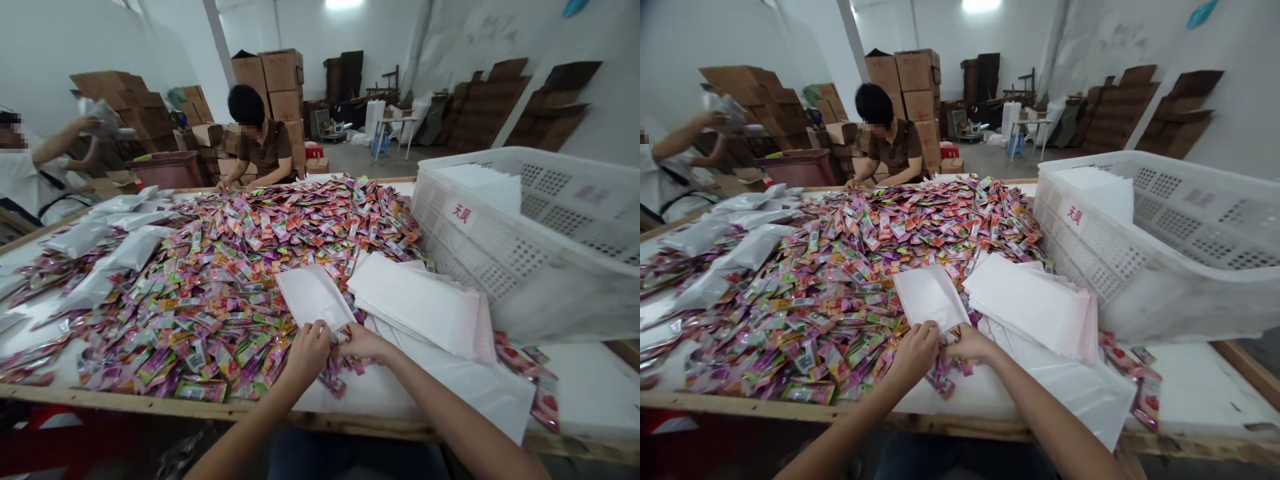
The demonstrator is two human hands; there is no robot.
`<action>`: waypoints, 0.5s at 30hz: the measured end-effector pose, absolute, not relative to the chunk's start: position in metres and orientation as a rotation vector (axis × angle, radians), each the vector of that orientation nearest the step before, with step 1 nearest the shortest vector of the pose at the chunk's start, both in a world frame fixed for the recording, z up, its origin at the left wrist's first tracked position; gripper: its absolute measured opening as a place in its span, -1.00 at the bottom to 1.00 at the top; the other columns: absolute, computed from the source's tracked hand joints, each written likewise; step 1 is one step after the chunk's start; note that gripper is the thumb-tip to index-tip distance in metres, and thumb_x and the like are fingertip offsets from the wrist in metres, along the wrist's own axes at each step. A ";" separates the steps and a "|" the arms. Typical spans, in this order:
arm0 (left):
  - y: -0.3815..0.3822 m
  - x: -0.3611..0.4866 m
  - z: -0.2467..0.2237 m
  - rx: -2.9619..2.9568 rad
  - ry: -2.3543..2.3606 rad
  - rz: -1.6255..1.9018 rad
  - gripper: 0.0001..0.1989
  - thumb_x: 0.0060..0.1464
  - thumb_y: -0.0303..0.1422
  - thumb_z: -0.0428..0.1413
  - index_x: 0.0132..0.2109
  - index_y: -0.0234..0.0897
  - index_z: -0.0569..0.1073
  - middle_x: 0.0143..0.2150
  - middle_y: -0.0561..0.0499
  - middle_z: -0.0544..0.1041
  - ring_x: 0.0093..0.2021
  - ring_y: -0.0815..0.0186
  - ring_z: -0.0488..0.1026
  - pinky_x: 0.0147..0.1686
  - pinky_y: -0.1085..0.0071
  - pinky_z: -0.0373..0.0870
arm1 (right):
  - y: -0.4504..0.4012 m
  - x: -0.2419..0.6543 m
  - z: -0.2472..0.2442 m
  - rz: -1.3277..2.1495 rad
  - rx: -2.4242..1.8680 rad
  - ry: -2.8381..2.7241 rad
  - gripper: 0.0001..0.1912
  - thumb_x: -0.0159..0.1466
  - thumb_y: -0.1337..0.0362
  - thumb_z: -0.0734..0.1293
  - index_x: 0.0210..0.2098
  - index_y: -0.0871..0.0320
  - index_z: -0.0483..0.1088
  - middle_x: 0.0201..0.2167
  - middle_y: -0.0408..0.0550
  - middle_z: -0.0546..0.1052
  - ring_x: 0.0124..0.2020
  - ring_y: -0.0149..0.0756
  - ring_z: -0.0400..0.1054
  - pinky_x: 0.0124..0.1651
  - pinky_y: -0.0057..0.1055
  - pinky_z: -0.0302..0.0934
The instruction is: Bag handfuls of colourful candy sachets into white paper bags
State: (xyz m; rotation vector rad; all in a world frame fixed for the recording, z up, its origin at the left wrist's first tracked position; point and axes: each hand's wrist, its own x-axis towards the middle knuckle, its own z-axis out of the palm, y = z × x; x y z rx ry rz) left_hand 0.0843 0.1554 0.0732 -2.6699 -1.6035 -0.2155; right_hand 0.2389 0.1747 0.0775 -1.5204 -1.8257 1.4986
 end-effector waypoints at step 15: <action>0.108 0.109 0.057 -2.578 -2.250 -1.570 -0.92 0.01 -0.44 -0.03 -0.32 -0.28 0.34 0.05 -0.20 0.25 0.03 0.18 0.26 -0.02 0.28 0.24 | 0.134 0.245 0.066 1.797 -1.339 -0.662 -0.75 -0.17 0.08 0.38 -0.60 0.12 0.35 -0.61 -0.12 0.45 -0.57 -0.30 0.37 -0.46 -0.40 0.27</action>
